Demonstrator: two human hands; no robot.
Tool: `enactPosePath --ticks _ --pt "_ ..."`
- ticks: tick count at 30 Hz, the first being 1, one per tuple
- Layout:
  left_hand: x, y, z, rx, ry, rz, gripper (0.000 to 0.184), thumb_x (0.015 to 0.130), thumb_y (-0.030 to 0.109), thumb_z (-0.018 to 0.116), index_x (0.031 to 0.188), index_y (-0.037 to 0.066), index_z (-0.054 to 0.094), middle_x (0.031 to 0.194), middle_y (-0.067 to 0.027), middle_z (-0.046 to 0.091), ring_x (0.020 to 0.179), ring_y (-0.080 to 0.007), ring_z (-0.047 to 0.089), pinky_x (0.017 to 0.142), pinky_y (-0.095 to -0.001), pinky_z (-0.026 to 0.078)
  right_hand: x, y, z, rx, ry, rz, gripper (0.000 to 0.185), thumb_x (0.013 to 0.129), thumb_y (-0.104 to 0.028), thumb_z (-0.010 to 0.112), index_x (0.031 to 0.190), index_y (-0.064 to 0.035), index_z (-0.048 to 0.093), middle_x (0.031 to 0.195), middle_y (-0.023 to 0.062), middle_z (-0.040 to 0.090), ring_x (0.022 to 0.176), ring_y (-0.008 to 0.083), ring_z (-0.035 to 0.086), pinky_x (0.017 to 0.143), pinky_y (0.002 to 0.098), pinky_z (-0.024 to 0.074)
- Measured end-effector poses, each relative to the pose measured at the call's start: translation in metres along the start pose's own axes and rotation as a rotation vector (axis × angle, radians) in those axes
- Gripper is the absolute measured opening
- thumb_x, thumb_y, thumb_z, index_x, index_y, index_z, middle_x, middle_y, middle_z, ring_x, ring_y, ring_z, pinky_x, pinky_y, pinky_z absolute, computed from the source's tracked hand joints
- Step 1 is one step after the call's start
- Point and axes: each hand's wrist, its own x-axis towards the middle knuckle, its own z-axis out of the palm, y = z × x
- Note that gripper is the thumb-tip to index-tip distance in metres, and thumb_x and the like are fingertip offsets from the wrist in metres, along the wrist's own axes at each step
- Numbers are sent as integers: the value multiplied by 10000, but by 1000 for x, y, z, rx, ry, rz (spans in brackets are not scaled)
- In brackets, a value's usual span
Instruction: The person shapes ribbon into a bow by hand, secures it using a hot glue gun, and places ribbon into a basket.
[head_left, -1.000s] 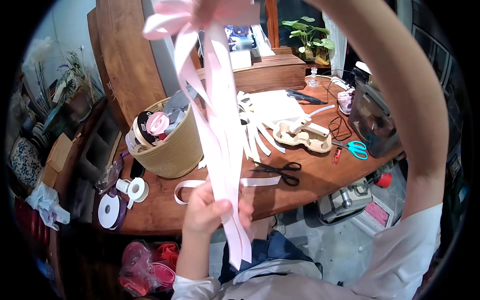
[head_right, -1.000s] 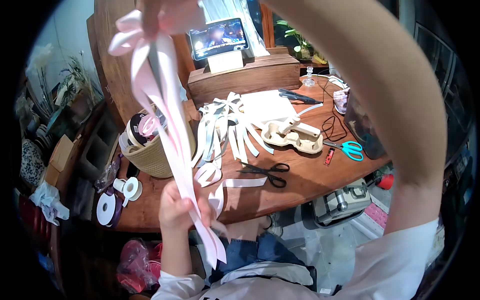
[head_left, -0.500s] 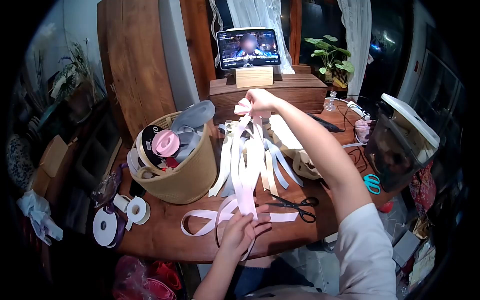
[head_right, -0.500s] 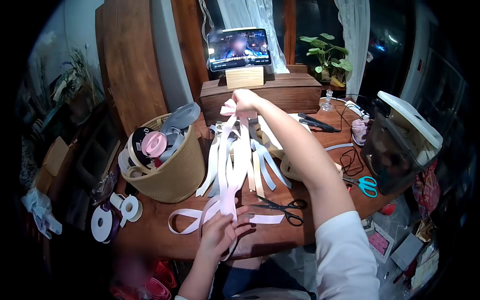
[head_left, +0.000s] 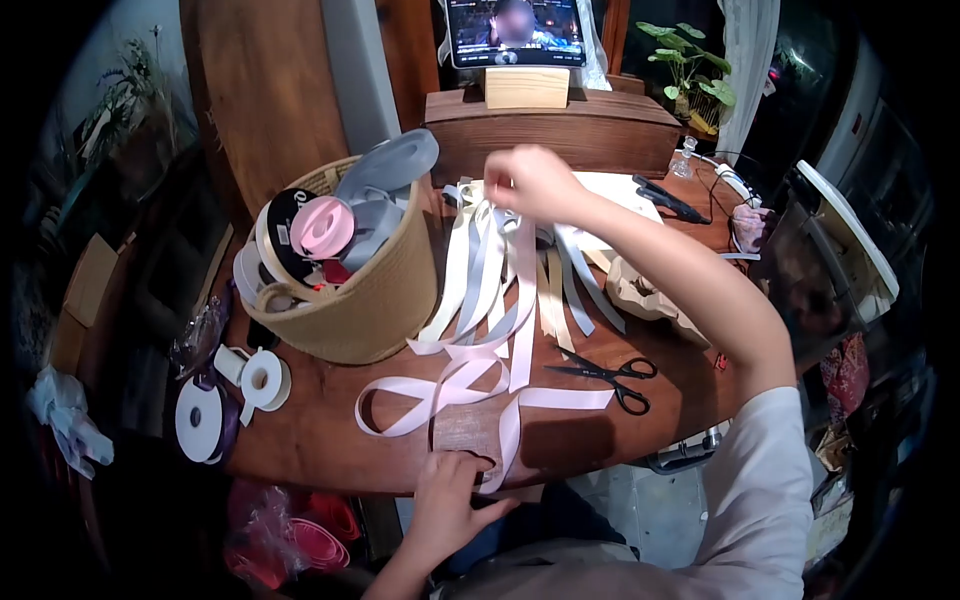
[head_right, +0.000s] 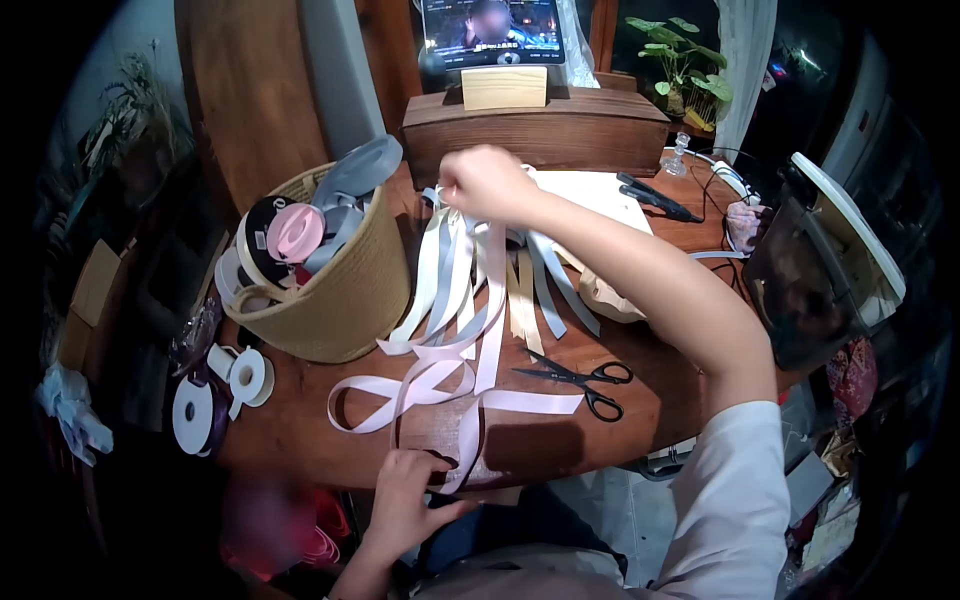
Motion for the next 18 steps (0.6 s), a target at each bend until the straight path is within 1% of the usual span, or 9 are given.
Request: enactPosePath --ticks 2,4,6,8,10,12,13,15,18 --pt "-18 -4 5 109 28 45 254 662 162 731 833 26 601 811 -99 577 766 -272 544 739 -374 403 -44 -40 5 240 -241 -45 226 756 -175 603 930 -31 592 835 127 632 829 286 595 755 382 471" --pt "-29 -18 7 110 56 118 249 652 179 737 795 25 604 798 -104 573 767 -274 538 746 -378 386 -90 -71 26 480 -373 -344 537 720 -210 685 1181 -11 494 1095 176 538 1050 299 510 848 396 436" --pt "-35 -4 -17 -189 -101 42 191 701 164 707 789 27 607 762 -105 586 730 -280 561 698 -378 419 -132 -113 38 638 -435 -624 1003 538 -330 819 1320 24 299 1212 251 406 1134 385 408 990 440 310" --pt "-46 19 -47 -465 -317 -40 151 742 159 670 807 43 598 750 -101 580 679 -305 561 633 -383 439 -168 -156 47 825 -477 -738 1064 495 -334 828 1320 31 263 1233 267 366 1148 410 384 1002 440 286" --pt "-39 46 -75 -560 -229 282 127 778 131 658 846 42 598 738 -74 599 638 -249 588 598 -325 476 -208 -190 71 1009 -399 -717 786 688 -322 728 1285 22 351 1202 219 466 1084 339 466 925 421 362" --pt "-55 42 -103 -739 -272 319 151 758 76 687 855 -10 610 719 -113 620 590 -212 603 557 -325 474 -220 -210 72 1178 -1007 -535 585 747 -298 672 1196 2 447 1081 177 546 974 295 525 846 377 406" --pt "-59 18 -118 -988 -593 298 153 799 69 638 899 -18 562 671 -90 587 541 -200 578 504 -313 460 -222 -217 70 1236 -1312 -420 491 776 -286 644 1152 -7 496 1021 156 585 919 273 554 806 355 428" --pt "-73 -3 -136 -1283 -551 310 141 858 66 561 938 -23 487 594 -51 518 454 -155 505 415 -267 407 -226 -216 59 1332 -1277 -393 363 824 -294 600 1047 -12 547 857 104 587 785 196 545 704 301 429" --pt "-110 8 -150 -1278 568 422 116 912 79 477 926 -13 407 509 -4 408 342 -53 366 306 -166 291 -212 -205 34 1234 -1038 -397 243 901 -258 504 886 -31 587 743 53 583 655 135 541 595 274 436"
